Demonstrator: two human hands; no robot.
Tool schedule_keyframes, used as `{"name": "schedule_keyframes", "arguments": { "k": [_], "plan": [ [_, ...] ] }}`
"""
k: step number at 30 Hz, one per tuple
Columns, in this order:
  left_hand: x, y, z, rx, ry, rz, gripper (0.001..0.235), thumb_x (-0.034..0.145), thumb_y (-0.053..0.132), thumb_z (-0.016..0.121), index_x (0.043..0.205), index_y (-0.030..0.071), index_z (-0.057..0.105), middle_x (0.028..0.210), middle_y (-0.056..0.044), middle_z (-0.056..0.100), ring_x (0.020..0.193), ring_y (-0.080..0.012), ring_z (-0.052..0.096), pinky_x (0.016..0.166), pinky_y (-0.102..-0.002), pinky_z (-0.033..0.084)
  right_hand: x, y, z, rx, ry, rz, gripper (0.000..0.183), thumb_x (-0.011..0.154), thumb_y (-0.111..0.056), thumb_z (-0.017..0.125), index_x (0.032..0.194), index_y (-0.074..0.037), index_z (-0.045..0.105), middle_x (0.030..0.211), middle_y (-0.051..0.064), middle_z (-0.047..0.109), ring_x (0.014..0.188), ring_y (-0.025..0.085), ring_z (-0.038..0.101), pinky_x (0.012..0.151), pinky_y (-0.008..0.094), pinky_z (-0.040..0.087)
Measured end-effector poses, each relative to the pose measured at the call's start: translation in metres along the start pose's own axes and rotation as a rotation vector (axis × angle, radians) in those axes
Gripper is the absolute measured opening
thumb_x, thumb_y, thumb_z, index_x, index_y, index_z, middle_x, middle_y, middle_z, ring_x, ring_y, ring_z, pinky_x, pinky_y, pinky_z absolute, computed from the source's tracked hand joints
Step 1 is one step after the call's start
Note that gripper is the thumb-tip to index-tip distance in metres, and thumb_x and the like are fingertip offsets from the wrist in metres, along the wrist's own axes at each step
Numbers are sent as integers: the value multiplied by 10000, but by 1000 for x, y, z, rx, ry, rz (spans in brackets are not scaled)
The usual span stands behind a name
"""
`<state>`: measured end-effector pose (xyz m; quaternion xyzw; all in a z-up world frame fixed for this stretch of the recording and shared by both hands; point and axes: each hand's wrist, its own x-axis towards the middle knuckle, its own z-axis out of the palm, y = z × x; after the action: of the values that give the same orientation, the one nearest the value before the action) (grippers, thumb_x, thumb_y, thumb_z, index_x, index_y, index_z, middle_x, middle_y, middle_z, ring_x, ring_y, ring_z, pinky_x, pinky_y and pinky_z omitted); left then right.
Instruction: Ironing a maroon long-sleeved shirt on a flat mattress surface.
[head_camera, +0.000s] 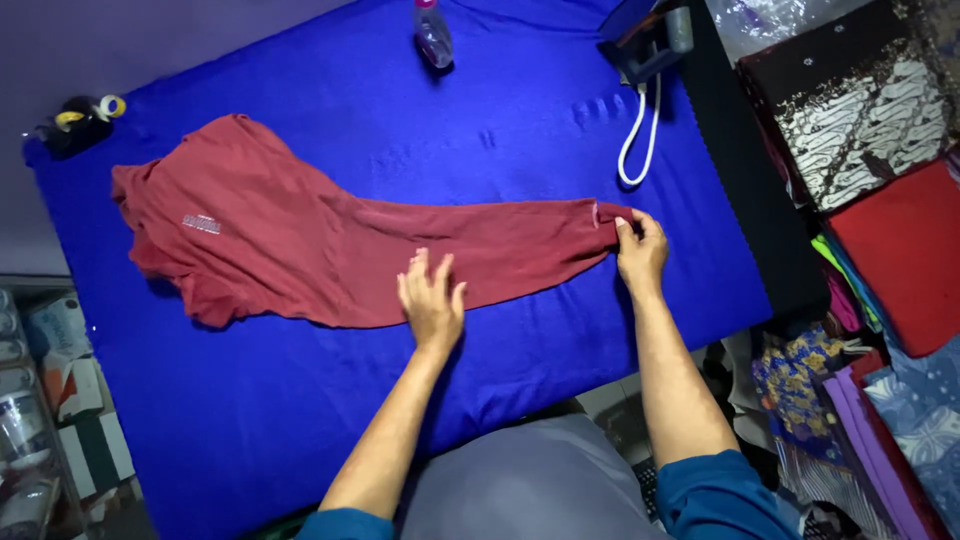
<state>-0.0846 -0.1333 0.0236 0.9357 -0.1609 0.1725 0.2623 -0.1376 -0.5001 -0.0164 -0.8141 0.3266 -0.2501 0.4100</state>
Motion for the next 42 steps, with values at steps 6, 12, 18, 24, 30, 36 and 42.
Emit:
{"name": "schedule_keyframes", "arguments": {
  "k": [6,12,18,24,30,36,42],
  "plan": [
    [29,39,35,-119,-158,240,446,892,221,745,1322,158,645,1412,-127,580,1321,-325,541,1148,-563,350,7,10,-3,-65,-23,74,426,940,-289,787,1235,3,690,1015,124,753,888,194,713,803,340,554],
    [84,84,79,-188,-136,413,293,951,206,716,1239,155,706,1221,-58,683,1167,-250,613,1040,-483,430,8,8,-6,-41,-130,188,439,891,-323,809,1165,4,705,927,97,755,803,161,693,742,316,557],
    [119,138,109,-211,-211,564,178,886,264,735,1044,190,771,1035,-6,684,1011,-227,620,883,-424,455,8,7,-10,-8,-105,20,341,934,-302,761,1180,-66,752,972,96,722,729,167,634,676,326,518],
    [128,145,122,-76,-349,547,176,836,357,765,878,187,760,930,-6,653,930,-235,610,795,-422,453,12,-27,-31,-188,-197,90,337,902,-353,777,1061,-56,754,936,145,734,704,242,675,666,380,527],
    [145,144,124,-141,-426,514,158,880,354,747,894,197,762,928,-29,671,911,-253,644,785,-441,468,27,-66,-43,-252,-167,-179,291,979,-342,679,1081,-90,782,1008,157,754,908,352,713,776,445,559],
    [144,143,134,-125,-372,409,207,887,385,752,930,183,753,939,-39,689,911,-267,653,771,-445,471,27,-2,-28,-193,-110,-188,276,1056,-268,607,1178,-57,736,1102,173,743,1017,370,698,866,449,549],
    [148,154,133,-118,-338,444,340,791,392,789,1076,207,772,908,-39,682,882,-264,642,751,-443,455,6,-36,-34,-247,-233,3,401,865,-379,762,1119,-73,713,1019,127,703,850,323,688,759,435,552]
  ]
}}
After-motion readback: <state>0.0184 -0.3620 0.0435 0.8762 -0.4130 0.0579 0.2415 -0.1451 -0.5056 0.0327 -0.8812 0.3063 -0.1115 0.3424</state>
